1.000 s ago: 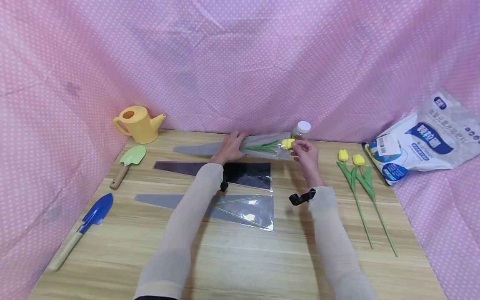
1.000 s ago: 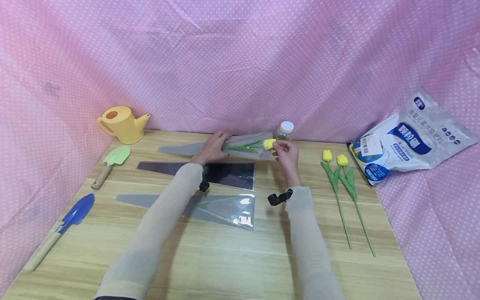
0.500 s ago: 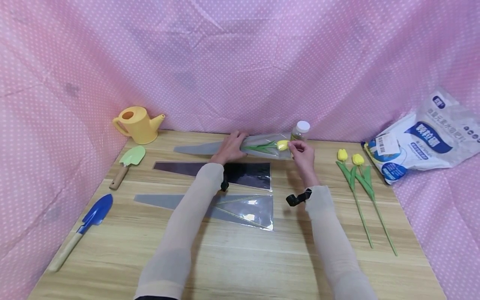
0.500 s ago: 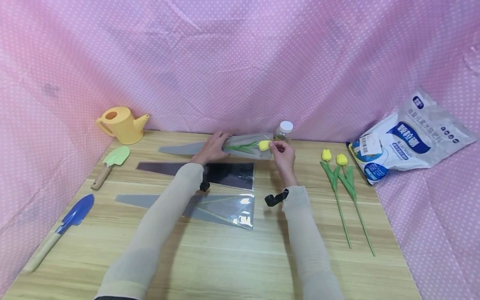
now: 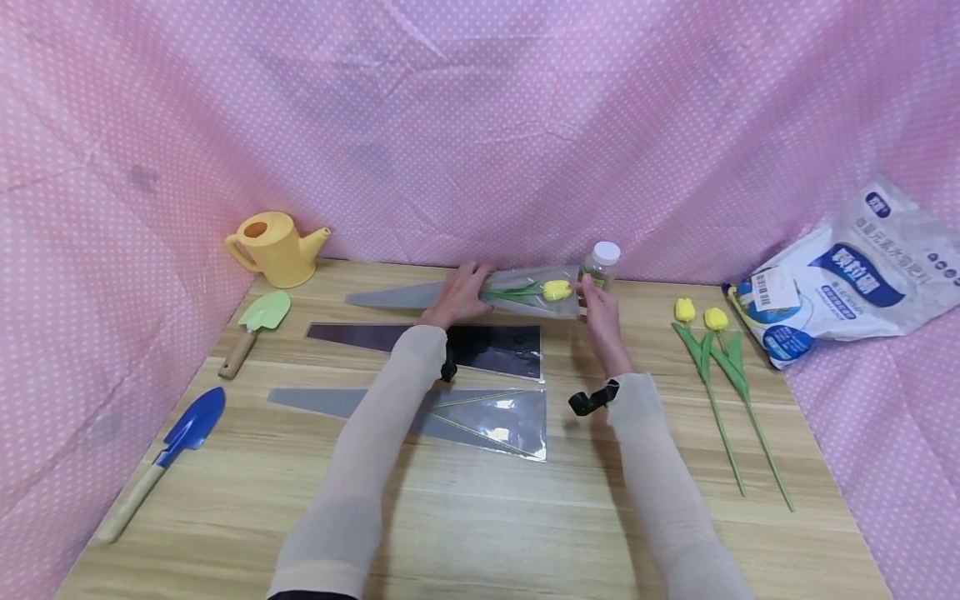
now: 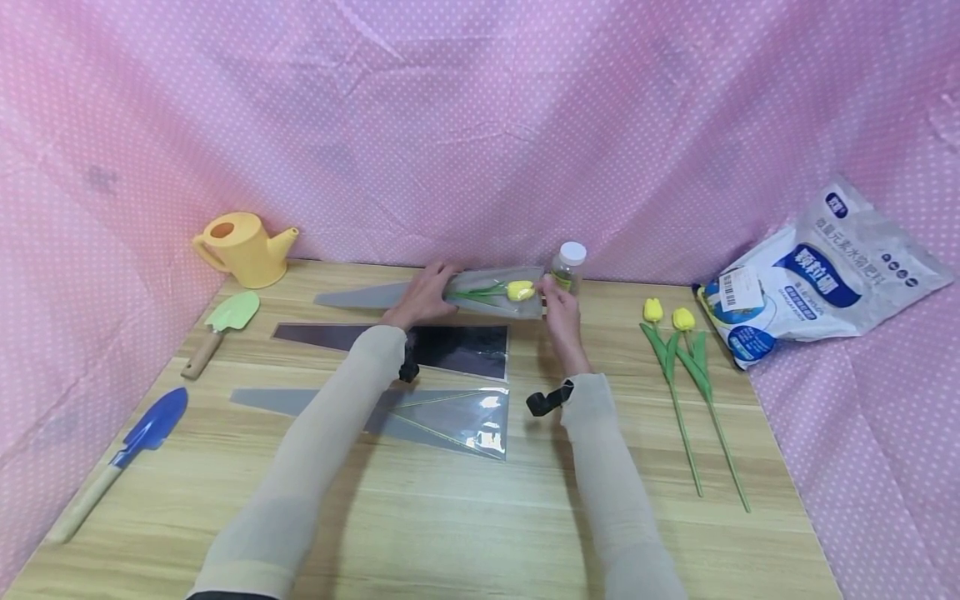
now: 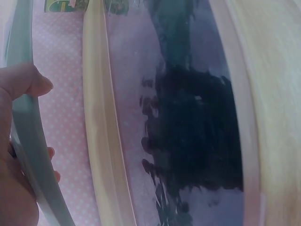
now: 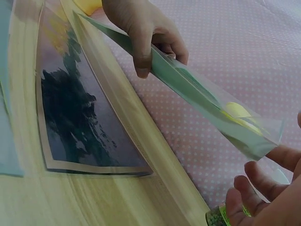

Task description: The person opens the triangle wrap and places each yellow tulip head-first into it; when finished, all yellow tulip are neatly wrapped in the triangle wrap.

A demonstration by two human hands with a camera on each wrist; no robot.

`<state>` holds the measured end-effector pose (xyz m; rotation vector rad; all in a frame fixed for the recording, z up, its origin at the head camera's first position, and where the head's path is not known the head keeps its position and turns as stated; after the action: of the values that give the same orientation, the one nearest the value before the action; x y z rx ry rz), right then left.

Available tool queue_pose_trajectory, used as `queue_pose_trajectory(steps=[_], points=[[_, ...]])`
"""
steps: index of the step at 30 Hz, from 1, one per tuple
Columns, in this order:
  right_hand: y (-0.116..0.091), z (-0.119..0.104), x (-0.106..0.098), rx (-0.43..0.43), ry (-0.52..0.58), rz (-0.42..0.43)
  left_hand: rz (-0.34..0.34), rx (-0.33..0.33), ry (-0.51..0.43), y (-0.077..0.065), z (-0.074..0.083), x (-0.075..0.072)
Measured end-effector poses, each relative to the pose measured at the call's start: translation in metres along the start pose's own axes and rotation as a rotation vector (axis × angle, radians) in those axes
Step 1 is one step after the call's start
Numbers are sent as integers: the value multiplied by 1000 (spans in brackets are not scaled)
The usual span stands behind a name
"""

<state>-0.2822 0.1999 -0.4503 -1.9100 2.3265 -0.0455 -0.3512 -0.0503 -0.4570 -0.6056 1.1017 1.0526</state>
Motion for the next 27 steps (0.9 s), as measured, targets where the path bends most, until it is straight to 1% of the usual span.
queue_pose_trajectory(steps=[4,11,15,20,27], points=[[-1,-2,2,-2,-16,-24,-4,-10,3,-1,-1,-1],[-1,-4,-1,-52,-51,64,-3,-27,13,0,-3,0],[0,-4,-2,-70,-55,67,2,-24,22,-1,-4,0],[1,-4,-2,-39,-35,41,2,-25,27,-3,-6,1],[0,-3,-1,8,47,10,-3,-22,22,-4,-6,1]])
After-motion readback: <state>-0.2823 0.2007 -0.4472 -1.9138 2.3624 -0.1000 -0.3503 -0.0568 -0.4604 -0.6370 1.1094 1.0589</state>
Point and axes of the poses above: each hand's wrist, its own y-axis towards the middle knuckle, its own x-axis out of the palm, z = x × y, the point moved 3 cm from there along y, towards the middle knuckle, and after that the axes turned 3 degrees about -x, right-handed, at the moved point
